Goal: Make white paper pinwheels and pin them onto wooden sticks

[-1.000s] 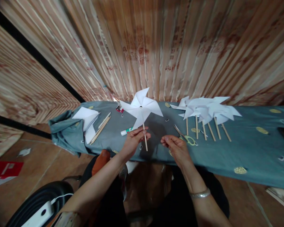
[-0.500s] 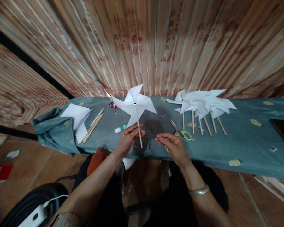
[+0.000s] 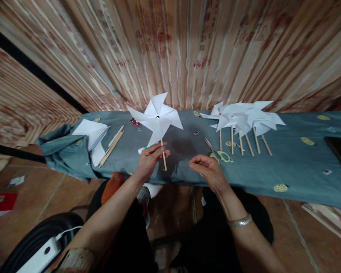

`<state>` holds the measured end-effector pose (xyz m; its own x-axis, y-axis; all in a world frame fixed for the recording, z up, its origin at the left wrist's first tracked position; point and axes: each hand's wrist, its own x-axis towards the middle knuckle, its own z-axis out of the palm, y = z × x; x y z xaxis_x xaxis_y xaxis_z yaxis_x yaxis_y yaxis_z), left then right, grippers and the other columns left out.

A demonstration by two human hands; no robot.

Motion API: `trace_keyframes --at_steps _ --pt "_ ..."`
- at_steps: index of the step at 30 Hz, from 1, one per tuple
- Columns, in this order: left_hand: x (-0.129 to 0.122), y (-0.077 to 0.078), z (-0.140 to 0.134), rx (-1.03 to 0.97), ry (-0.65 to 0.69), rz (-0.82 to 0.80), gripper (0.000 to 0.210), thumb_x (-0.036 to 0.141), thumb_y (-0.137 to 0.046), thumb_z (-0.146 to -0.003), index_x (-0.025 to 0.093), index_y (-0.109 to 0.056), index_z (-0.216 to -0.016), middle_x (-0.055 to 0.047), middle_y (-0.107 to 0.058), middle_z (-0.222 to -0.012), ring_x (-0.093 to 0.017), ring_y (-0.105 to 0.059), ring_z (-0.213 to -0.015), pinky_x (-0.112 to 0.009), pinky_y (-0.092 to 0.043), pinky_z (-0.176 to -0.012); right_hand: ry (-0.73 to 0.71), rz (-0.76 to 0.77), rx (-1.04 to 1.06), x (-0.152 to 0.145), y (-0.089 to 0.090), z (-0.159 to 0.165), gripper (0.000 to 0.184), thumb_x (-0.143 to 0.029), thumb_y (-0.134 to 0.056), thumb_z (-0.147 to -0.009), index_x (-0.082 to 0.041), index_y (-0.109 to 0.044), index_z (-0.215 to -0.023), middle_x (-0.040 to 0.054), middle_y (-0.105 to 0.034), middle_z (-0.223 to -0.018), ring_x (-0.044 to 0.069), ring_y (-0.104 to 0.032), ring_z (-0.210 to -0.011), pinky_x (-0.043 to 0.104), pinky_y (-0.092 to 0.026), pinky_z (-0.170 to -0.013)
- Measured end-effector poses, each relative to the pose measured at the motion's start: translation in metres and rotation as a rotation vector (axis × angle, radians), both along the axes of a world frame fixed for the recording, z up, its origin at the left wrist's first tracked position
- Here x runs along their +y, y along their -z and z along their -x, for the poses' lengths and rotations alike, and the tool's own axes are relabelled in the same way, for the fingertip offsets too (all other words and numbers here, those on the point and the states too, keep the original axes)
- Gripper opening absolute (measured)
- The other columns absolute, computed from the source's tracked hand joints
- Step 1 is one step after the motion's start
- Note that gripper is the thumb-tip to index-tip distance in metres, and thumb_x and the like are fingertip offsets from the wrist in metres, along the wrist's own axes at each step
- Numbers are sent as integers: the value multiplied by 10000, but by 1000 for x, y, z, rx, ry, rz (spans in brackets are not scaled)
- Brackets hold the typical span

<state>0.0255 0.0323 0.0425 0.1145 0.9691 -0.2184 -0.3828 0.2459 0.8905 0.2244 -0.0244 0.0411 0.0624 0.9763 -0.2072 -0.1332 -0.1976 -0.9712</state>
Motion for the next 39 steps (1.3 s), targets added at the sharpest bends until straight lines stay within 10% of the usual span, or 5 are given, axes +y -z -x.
trace_keyframes --at_steps 16,22,28,39 --pt "-2 -3 1 -31 19 -1 439 401 -890 -554 141 -768 -885 -37 -738 -672 -139 -664 -629 -288 -508 -712 -500 -8 -130 -8 8 22 404 -556 -695 -770 -189 -624 -616 -2 -589 -586 119 -504 -577 259 -406 -587" --pt "-3 -1 -5 -9 53 -22 439 410 -869 -597 144 -770 -931 -43 -742 -698 -143 -665 -655 -293 -500 -740 -308 -59 -50 0 6 24 129 -312 -722 -686 -201 -660 -663 2 -656 -662 125 -548 -619 253 -427 -612" --pt "-4 -3 -14 -17 69 -22 439 416 -863 -598 144 -772 -931 -48 -744 -704 -148 -662 -652 -304 -509 -746 -183 -82 -67 6 9 21 260 -409 -635 -770 -183 -675 -649 -32 -502 -488 96 -405 -486 244 -302 -492" --pt "-5 -1 -21 17 96 -32 439 428 -856 -601 158 -778 -938 -55 -759 -733 -155 -666 -689 -297 -512 -752 -404 -155 -375 5 14 38 389 -493 -643 -793 -185 -601 -559 -24 -539 -513 101 -435 -504 250 -299 -509"
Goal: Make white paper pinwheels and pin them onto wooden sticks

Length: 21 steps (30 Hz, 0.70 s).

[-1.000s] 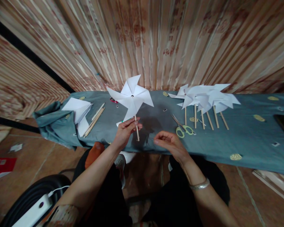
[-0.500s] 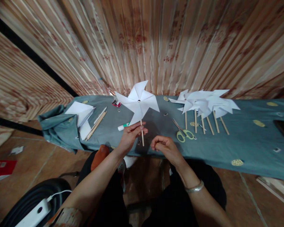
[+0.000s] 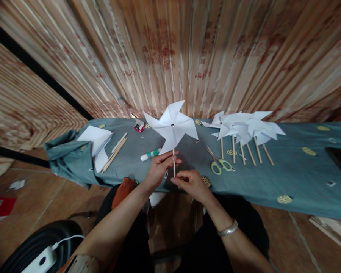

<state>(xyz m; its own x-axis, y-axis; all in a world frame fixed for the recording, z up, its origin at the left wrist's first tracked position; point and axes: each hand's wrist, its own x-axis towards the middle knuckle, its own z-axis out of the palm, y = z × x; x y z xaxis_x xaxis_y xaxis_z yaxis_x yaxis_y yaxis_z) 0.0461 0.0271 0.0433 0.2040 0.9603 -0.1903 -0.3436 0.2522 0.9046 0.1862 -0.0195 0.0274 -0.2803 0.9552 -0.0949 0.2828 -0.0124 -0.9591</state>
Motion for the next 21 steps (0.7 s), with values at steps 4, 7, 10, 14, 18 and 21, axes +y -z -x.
trace_keyframes --at_steps 4,7,10,14,18,21 --pt "-3 2 1 -10 -5 15 443 416 -865 -591 158 -779 -941 -77 -771 -804 -192 -699 -796 -300 -512 -766 41 -47 -9 3 2 -1 385 -487 -618 -799 -196 -588 -549 -21 -541 -508 106 -435 -500 252 -309 -508" --pt "-5 4 4 5 -31 24 396 394 -875 -566 165 -789 -877 -73 -772 -821 -183 -691 -788 -294 -513 -755 76 -58 -6 3 4 0 375 -484 -610 -800 -201 -589 -555 -20 -553 -514 109 -447 -499 251 -324 -508" --pt "-4 5 6 38 -47 16 356 371 -882 -539 176 -796 -823 -48 -762 -775 -151 -657 -713 -277 -510 -716 93 -66 -20 2 5 2 382 -498 -625 -795 -199 -605 -558 -19 -565 -516 113 -469 -506 253 -337 -514" --pt "-2 4 8 98 -55 -6 329 366 -876 -540 181 -802 -801 -30 -744 -719 -120 -607 -630 -261 -500 -672 95 -51 10 3 3 -3 354 -527 -666 -774 -194 -697 -661 -5 -631 -567 127 -529 -535 251 -382 -527" --pt "-4 3 10 113 -22 7 327 374 -885 -526 190 -804 -784 -25 -740 -695 -122 -607 -621 -258 -502 -660 410 -144 94 13 -2 -31 323 -524 -714 -735 -203 -724 -708 6 -655 -582 151 -577 -563 275 -459 -567" --pt "-9 6 10 113 29 26 316 359 -892 -521 190 -803 -773 -30 -748 -713 -133 -622 -641 -267 -506 -676 709 -261 237 24 -7 -55 275 -460 -766 -713 -217 -735 -840 28 -731 -757 179 -665 -727 312 -527 -705"
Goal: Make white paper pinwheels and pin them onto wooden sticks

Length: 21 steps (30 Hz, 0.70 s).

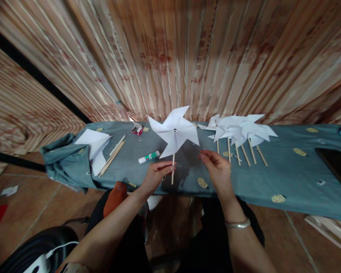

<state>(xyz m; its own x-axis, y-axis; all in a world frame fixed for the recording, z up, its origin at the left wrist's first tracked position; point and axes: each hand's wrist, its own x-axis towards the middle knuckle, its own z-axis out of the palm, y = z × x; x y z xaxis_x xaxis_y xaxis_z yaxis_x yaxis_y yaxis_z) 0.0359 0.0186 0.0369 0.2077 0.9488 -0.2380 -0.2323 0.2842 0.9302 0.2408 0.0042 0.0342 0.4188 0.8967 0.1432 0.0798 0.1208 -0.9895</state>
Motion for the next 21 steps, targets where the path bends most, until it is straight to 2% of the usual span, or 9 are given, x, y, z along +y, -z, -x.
trace_keyframes --at_steps 2,4,6,10,14,21 --pt "-3 3 0 11 25 -5 304 351 -888 -534 188 -803 -776 -35 -755 -734 -139 -629 -654 -278 -508 -697 75 -83 50 6 -3 -10 334 -445 -772 -720 -226 -729 -968 58 -755 -958 203 -691 -909 349 -542 -821" --pt "-6 7 0 20 48 -17 291 347 -887 -540 190 -803 -770 -33 -755 -733 -136 -626 -651 -279 -503 -701 82 -111 66 12 -4 -14 364 -452 -763 -738 -232 -720 -1024 70 -747 -1052 211 -685 -995 371 -539 -880" --pt "-8 10 0 24 68 -29 279 346 -886 -544 194 -803 -762 -27 -747 -710 -129 -612 -634 -272 -492 -686 66 -96 92 16 -5 -13 366 -456 -775 -724 -233 -725 -1010 61 -754 -1012 207 -693 -963 370 -548 -865" --pt "-7 15 0 47 93 -67 272 356 -869 -571 190 -805 -776 -32 -737 -703 -131 -598 -623 -277 -477 -672 28 -41 202 19 -3 -9 361 -426 -849 -614 -230 -739 -896 17 -749 -841 170 -689 -779 325 -557 -758" --pt "-5 18 0 63 82 -114 284 376 -864 -577 187 -806 -780 -29 -717 -698 -127 -580 -629 -270 -458 -656 -10 -7 249 17 -2 -4 378 -408 -878 -560 -235 -729 -861 -7 -731 -770 141 -656 -677 287 -539 -658" --pt "-3 12 -2 61 26 -103 326 424 -881 -527 192 -805 -744 -30 -717 -695 -137 -586 -647 -263 -469 -646 -95 78 231 9 -8 13 385 -448 -881 -531 -222 -703 -786 -14 -691 -663 130 -578 -565 279 -478 -570"
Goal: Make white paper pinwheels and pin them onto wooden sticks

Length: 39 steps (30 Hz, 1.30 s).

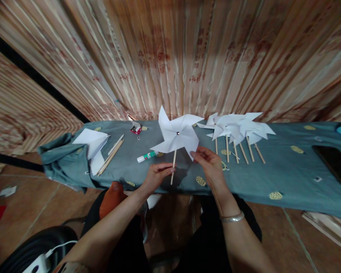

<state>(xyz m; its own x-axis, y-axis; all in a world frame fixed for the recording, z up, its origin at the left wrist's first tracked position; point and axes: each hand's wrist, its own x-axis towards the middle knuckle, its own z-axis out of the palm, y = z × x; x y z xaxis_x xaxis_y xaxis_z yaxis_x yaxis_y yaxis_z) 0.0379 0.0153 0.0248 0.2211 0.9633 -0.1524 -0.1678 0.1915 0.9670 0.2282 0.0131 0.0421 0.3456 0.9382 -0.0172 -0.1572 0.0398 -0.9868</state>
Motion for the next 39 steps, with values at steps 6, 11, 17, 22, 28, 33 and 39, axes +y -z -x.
trace_keyframes --at_steps 6,11,17,22,28,33,39 --pt "0 1 -2 -19 -22 19 349 431 -892 -494 194 -804 -735 -22 -718 -688 -134 -586 -645 -258 -469 -652 -137 40 -22 -7 -3 16 397 -574 -796 -633 -218 -624 -598 14 -670 -594 137 -559 -549 273 -458 -557" --pt "0 5 -3 13 -16 -14 329 428 -876 -520 194 -804 -740 -22 -717 -685 -141 -585 -652 -266 -461 -656 -199 30 -132 -7 -1 19 439 -616 -756 -665 -210 -628 -556 19 -652 -562 139 -560 -545 275 -451 -569" --pt "0 6 -3 34 -1 -45 279 400 -859 -550 203 -804 -739 -20 -727 -685 -140 -582 -643 -272 -453 -663 -260 -57 -502 -13 0 26 457 -577 -611 -828 -205 -635 -564 -4 -581 -514 127 -479 -509 275 -352 -520" --pt "0 4 -1 48 8 -14 309 416 -864 -543 199 -803 -755 -32 -749 -726 -161 -614 -668 -292 -480 -692 -280 -76 -617 -19 -4 19 413 -536 -606 -850 -208 -663 -606 -5 -602 -547 142 -516 -544 276 -362 -538" --pt "-1 4 2 22 42 -4 316 414 -872 -545 200 -804 -767 -45 -754 -754 -164 -631 -683 -294 -499 -698 113 -59 -357 -17 -8 -15 399 -593 -669 -783 -216 -696 -656 21 -639 -596 141 -487 -534 278 -363 -510" --pt "-2 5 0 26 73 -12 318 429 -870 -541 203 -807 -756 -35 -737 -705 -145 -603 -640 -275 -478 -664 -13 -40 -276 -18 -10 -11 352 -546 -751 -712 -215 -676 -619 -7 -593 -564 119 -457 -519 271 -372 -526" --pt "-2 6 -1 19 97 -16 298 413 -862 -566 206 -808 -774 -39 -745 -732 -152 -609 -648 -290 -489 -682 -68 -54 -257 -15 -6 5 329 -513 -744 -721 -217 -657 -608 -18 -582 -550 118 -476 -521 270 -403 -548"
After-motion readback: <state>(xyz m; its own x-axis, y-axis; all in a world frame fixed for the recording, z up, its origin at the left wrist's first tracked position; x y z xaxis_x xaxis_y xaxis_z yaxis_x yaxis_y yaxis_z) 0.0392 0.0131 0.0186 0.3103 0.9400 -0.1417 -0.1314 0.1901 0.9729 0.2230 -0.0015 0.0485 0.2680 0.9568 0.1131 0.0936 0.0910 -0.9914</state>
